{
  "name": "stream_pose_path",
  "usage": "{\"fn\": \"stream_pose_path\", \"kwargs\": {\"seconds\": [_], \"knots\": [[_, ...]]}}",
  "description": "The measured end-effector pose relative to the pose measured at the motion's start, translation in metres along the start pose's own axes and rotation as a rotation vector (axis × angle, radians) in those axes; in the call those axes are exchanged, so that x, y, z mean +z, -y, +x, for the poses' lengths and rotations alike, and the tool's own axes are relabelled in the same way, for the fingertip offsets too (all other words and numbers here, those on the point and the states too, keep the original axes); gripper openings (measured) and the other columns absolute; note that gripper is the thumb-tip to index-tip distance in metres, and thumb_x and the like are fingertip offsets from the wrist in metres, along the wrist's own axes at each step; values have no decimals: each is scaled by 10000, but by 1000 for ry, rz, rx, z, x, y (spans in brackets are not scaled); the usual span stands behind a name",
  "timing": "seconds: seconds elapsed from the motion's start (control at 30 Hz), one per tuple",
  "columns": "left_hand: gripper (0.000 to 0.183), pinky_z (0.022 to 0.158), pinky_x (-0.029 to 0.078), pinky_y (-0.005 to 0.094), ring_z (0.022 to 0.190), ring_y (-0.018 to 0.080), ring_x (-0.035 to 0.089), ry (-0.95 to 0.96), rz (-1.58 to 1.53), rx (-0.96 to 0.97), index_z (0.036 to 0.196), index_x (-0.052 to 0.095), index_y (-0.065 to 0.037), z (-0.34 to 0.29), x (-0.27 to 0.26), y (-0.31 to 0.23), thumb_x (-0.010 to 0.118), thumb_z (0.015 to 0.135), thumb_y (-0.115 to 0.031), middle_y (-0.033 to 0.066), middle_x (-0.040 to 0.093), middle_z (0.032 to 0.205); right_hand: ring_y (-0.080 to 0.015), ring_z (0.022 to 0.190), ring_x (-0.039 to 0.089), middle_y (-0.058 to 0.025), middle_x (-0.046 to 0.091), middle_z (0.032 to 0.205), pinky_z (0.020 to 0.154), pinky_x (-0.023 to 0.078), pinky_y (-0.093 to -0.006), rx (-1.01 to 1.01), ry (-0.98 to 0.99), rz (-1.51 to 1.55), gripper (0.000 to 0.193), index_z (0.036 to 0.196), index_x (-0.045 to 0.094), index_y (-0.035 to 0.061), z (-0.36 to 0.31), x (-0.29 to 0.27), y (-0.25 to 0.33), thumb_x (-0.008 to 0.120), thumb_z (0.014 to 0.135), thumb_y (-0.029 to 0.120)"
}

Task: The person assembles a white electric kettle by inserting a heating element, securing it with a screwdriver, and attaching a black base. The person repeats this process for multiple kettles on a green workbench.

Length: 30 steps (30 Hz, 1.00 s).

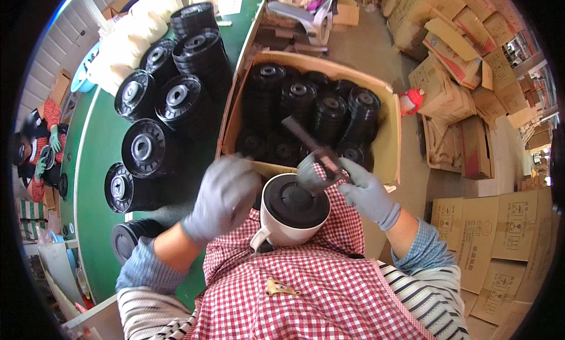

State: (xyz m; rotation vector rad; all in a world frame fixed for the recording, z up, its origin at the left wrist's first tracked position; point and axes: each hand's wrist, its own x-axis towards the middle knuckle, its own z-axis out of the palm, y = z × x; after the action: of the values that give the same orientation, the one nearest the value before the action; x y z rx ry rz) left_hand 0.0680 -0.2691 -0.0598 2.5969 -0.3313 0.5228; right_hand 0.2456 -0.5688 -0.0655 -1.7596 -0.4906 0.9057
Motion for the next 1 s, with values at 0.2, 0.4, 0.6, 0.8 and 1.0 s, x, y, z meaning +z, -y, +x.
{"fn": "stream_pose_path", "kwargs": {"seconds": [0.2,0.4,0.6,0.8,1.0], "knots": [[276,1226,241,593,1518,294,297,604,170,297,1150,727,-267,-100,36,-27,616,899,-308,54,364,1614,-88,547,460,2,500,705,441,381,-244,163,-382,377,302,1232,606,77,-21,-7,-26,604,937,140],[233,1188,259,628,1455,346,367,470,474,109,989,755,-110,-71,30,-11,669,814,-237,144,473,1495,-88,540,460,1,493,706,419,374,-240,125,-389,384,317,1263,599,88,-32,12,-44,600,947,115],[265,974,541,405,1123,382,680,-178,-95,-294,753,639,-9,-84,-52,-61,865,655,-108,236,644,1289,-131,633,571,-36,604,804,554,495,-276,-77,-325,72,476,1418,554,76,-25,-2,-41,584,944,49],[454,963,517,314,1092,171,658,-744,-856,-1139,1294,628,77,-241,-65,-101,734,874,-62,93,700,1215,-343,1237,620,-238,615,1344,1017,503,-381,-540,50,-587,610,1494,478,75,72,90,-11,662,927,206],[525,974,502,291,1092,147,642,-956,-749,-1127,1332,605,60,-308,-32,-124,807,872,-92,92,695,1226,-349,1125,671,-172,691,1255,990,508,-415,-450,400,-1029,593,1506,489,163,109,238,22,626,939,270]]}}
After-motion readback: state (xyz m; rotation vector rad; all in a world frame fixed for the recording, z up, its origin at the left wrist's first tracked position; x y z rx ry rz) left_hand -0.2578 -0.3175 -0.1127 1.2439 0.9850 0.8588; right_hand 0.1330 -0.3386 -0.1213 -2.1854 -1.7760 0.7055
